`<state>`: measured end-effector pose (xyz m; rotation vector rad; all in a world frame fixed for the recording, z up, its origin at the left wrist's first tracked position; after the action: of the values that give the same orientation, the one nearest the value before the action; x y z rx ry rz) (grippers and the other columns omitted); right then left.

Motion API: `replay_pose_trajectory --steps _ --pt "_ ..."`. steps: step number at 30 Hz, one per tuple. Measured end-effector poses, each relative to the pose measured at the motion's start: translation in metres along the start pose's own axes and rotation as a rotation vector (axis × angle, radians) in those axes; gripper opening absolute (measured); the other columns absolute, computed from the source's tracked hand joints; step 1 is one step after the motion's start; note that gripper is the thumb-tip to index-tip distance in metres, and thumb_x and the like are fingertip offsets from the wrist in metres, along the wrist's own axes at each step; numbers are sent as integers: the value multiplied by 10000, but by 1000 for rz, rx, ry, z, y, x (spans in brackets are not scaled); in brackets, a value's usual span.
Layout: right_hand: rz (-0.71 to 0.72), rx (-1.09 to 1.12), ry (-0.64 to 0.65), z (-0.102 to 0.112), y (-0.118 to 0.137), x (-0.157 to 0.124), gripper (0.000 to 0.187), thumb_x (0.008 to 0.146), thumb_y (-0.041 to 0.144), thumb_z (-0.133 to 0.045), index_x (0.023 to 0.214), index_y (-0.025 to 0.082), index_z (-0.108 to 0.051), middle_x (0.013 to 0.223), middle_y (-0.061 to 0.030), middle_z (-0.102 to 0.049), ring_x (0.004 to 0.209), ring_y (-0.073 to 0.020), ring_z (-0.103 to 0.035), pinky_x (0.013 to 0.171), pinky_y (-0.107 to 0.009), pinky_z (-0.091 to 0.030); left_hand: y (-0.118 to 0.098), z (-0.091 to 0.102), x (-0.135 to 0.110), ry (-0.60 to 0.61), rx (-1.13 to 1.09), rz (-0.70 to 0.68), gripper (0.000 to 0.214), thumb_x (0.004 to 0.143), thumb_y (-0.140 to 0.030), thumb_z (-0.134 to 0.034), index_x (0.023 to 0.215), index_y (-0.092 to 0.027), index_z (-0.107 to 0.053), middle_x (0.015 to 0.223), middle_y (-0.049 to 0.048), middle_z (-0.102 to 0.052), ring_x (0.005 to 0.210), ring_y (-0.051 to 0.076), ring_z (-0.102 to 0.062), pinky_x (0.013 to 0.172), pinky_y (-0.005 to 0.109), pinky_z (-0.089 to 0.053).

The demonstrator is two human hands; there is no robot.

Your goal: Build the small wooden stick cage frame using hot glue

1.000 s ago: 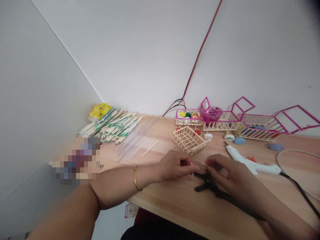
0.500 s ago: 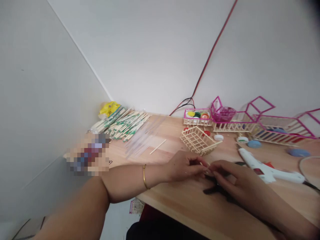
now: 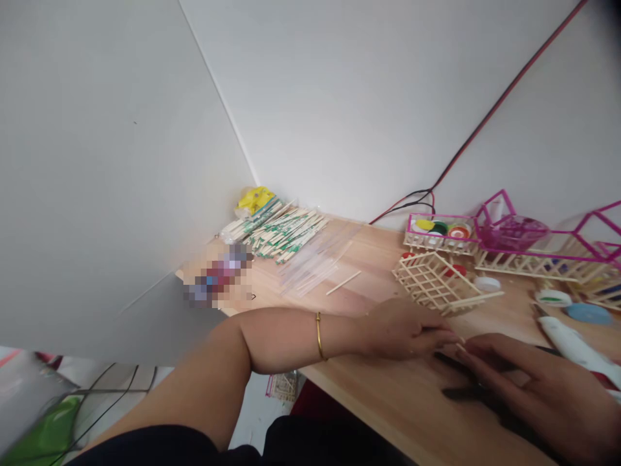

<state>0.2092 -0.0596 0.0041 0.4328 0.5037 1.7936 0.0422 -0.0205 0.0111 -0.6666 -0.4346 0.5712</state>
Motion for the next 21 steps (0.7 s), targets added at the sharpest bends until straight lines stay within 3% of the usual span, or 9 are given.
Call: replay_pose_trajectory --steps 4,8,15,18,21 --pt "13 -79 -1 -1 -4 2 327 820 560 -501 698 291 -640 653 -28 -684 532 -191 -629 511 -288 -499 4 -5 1 27 86 -21 215 902 -334 -519 955 -174 -653 939 39 -703 867 155 -627 724 231 -442" --pt "50 -57 52 -5 -6 5 311 814 551 -511 763 298 -685 759 -36 -719 627 -201 -670 546 -285 -526 4 -3 1 16 148 5 287 900 -419 -497 859 -177 -646 837 36 -692 771 163 -618 630 248 -418" --pt "169 -71 -23 -6 -5 4 225 826 469 -512 812 338 -694 815 -45 -738 648 -236 -677 596 -347 -536 -2 2 0 -3 187 -9 363 928 -414 -423 748 -169 -621 728 29 -659 636 138 -562 525 247 -348" --pt "156 -80 -25 -4 -5 4 251 836 488 -498 769 332 -683 732 -49 -722 608 -232 -665 577 -346 -525 -6 5 -4 -84 140 -35 340 908 -423 -476 724 -173 -614 687 13 -632 624 121 -546 530 237 -353" --pt "110 -81 -42 0 0 6 300 822 535 -511 703 308 -667 658 -44 -697 540 -210 -638 509 -324 -493 -10 10 -8 -258 104 -52 328 853 -457 -562 698 -169 -586 687 28 -609 677 133 -555 619 245 -423"
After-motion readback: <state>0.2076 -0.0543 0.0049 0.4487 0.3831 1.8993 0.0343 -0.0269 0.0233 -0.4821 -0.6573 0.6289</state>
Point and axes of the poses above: each hand's wrist, its own x-axis towards the middle knuckle, its own z-axis out of the back of the hand, y = z × x, the point moved 4 cm from there along x, towards the middle knuckle
